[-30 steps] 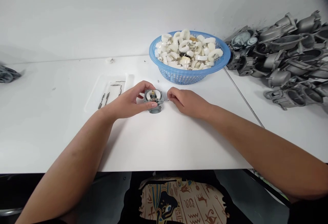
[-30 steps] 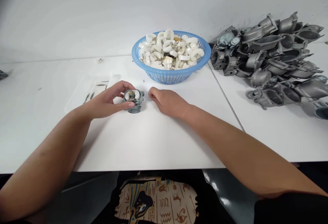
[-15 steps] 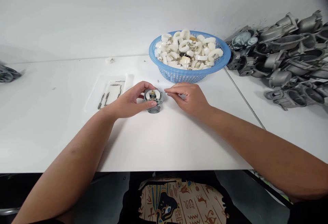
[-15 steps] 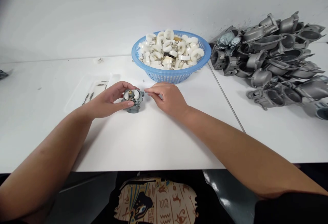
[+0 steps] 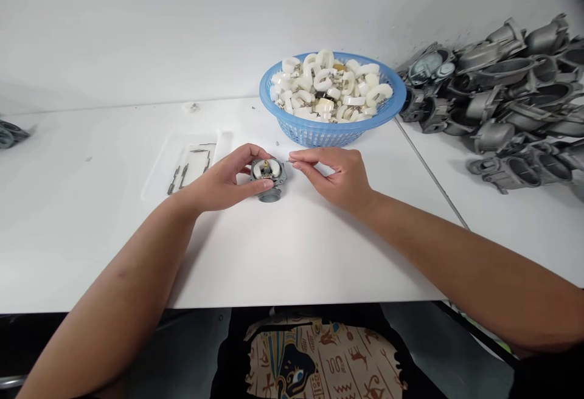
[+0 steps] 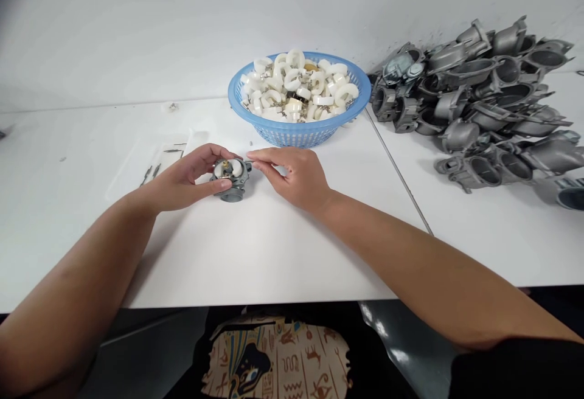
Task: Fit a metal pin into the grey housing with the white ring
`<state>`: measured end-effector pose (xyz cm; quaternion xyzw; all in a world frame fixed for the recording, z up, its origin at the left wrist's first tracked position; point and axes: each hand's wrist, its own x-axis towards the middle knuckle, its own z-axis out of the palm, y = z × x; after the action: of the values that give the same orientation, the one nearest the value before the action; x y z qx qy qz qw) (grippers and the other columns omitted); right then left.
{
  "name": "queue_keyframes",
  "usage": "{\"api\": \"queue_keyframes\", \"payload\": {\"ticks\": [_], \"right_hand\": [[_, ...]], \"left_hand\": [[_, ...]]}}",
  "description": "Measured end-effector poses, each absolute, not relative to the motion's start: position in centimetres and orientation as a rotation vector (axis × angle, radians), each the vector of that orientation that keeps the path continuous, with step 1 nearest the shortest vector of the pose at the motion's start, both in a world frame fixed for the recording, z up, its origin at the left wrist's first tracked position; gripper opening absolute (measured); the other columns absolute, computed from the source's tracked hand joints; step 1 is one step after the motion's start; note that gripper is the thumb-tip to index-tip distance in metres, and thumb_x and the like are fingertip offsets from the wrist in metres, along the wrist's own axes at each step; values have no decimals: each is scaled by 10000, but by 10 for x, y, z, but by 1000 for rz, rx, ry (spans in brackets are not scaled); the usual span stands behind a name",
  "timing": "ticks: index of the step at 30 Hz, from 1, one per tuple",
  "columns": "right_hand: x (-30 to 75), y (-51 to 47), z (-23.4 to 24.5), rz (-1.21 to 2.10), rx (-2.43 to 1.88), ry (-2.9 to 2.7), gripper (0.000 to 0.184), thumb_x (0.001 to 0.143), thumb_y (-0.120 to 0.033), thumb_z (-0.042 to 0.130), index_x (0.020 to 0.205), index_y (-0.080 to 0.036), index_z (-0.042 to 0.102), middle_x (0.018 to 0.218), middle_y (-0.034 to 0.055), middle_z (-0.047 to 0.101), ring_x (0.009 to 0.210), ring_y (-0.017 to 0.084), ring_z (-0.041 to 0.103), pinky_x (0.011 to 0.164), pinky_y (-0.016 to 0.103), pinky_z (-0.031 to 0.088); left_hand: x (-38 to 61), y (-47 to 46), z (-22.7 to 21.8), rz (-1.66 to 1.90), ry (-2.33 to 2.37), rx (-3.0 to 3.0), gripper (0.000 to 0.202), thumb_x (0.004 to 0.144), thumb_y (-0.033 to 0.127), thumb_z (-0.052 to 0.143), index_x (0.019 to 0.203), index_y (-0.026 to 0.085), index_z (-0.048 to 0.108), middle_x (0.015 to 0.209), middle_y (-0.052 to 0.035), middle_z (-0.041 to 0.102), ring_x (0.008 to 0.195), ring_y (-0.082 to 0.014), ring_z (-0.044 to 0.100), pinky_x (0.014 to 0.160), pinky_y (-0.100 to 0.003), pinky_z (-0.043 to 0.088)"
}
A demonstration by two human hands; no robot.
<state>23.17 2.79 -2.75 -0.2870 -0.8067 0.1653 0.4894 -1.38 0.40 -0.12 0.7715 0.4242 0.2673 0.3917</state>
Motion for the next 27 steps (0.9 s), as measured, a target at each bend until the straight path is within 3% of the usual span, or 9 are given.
{"api": "queue_keyframes", "payload": {"ticks": [11,20,27], "right_hand": [[224,18,-29,282,-587,-2018,150,915,-217,652,995,-300,748,897,-35,771,929,161,722,838,321,567],[223,15,-26,151,-557,-2105,181,907,-158,625,956,-281,748,884,-42,773,959,166,723,810,312,549],[223,10,-24,181,-660,-2109,196,917,-172,587,962,-274,748,894,-32,772,970,175,716,838,322,532]], "left_hand": [[-13,3,1,679,1047,1938,362,886,354,669,1192,239,514,1119,-93,624,958,-169,560,882,-384,466],[-15,4,-2,703,1069,1979,436,840,361,722,1220,258,536,1186,-93,609,1049,-198,559,914,-396,435],[-15,4,-3,716,1074,1944,427,827,367,736,1197,251,557,1171,-92,619,988,-179,572,883,-375,454]]}}
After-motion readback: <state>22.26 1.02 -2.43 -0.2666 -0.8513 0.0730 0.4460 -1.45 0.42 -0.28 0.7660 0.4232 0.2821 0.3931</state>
